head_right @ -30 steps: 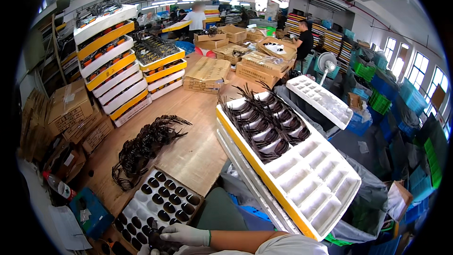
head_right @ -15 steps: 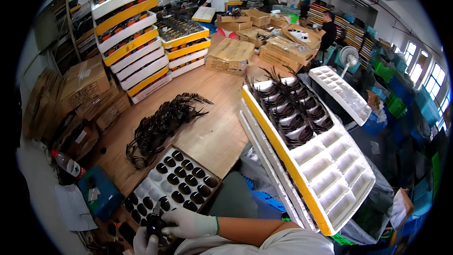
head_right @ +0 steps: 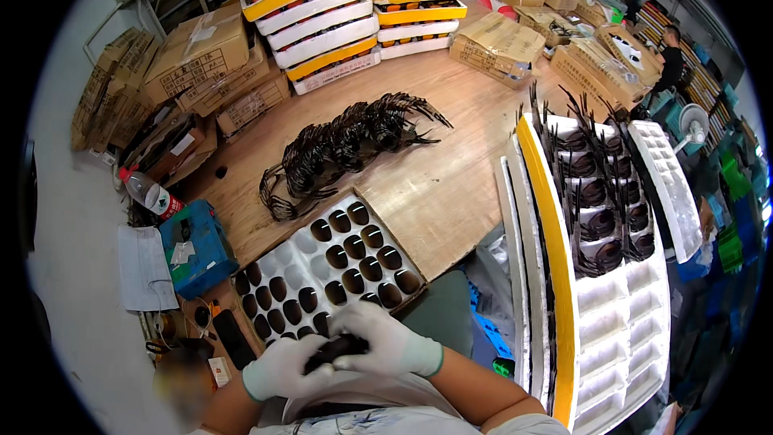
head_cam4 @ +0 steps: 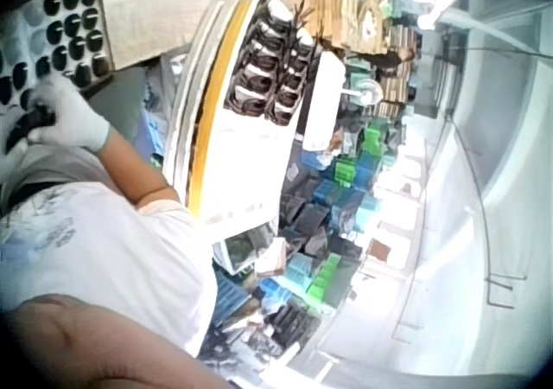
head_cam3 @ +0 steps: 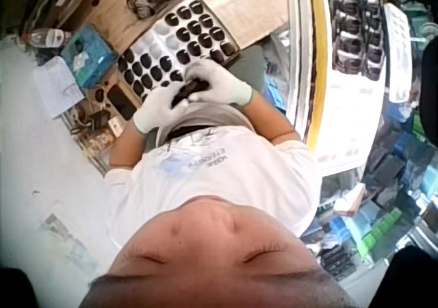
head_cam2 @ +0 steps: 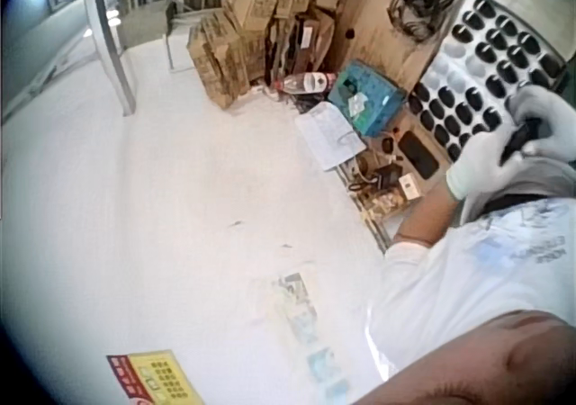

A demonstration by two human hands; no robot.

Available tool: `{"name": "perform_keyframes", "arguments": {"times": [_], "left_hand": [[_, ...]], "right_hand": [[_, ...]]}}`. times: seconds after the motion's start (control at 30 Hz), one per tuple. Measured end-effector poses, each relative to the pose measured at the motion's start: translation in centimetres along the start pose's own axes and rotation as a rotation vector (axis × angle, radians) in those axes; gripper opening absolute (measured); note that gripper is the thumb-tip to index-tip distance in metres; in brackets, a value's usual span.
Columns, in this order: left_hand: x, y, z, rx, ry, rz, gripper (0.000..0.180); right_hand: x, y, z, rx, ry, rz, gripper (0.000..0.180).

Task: The person assembles sunglasses by inserting lenses into frames and placing the completed units into a foam tray. They repeatedly pick up lenses and frames, fit them together, and arrange the finished sunglasses in rows within the tray.

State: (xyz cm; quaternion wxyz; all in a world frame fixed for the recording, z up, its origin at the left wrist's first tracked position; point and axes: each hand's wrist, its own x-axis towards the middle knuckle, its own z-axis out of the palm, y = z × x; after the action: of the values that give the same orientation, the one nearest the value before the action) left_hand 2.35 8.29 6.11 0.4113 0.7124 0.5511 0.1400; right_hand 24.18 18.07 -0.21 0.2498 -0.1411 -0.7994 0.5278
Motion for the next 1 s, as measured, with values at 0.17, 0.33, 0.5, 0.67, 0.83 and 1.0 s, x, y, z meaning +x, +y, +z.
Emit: {"name": "perform_keyframes", "arguments": {"times": [0.17, 0.33, 0.5, 0.67, 0.83, 1.0], "left_hand": [[14.0, -7.0, -2.8, -0.129, 0.420, -0.096, 0.025], [20.9, -16.3, -0.9, 0.467, 0.455, -0.577, 0.068], [21.0, -16.9, 0.2, 0.370, 0.597, -0.490, 0.077], [19.8, -17.6, 0.2, 0.276, 0.728, -0.426, 0.061], [14.8, -11.8, -1.5, -0.033, 0.847, -0.145, 0.023], [3.6, -6.1, 2.1, -1.245, 0.458, -0.224, 0.028]], "right_hand": [[-2.5, -0.9, -2.3, 0.016, 0.130, 0.406, 0.026], [-3.2, -1.1, -3.5, -0.085, 0.257, 0.280, 0.025], [-4.4, -1.6, -3.3, 0.108, 0.396, 0.484, 0.032], [-2.7, -2.6, -1.4, 0.023, 0.381, 0.488, 0.063], [-3.2, -0.2, 0.9, 0.365, 0.495, 0.105, 0.064], [-2.4, -1.8, 0.4, 0.262, 0.128, 0.474, 0.044]]}}
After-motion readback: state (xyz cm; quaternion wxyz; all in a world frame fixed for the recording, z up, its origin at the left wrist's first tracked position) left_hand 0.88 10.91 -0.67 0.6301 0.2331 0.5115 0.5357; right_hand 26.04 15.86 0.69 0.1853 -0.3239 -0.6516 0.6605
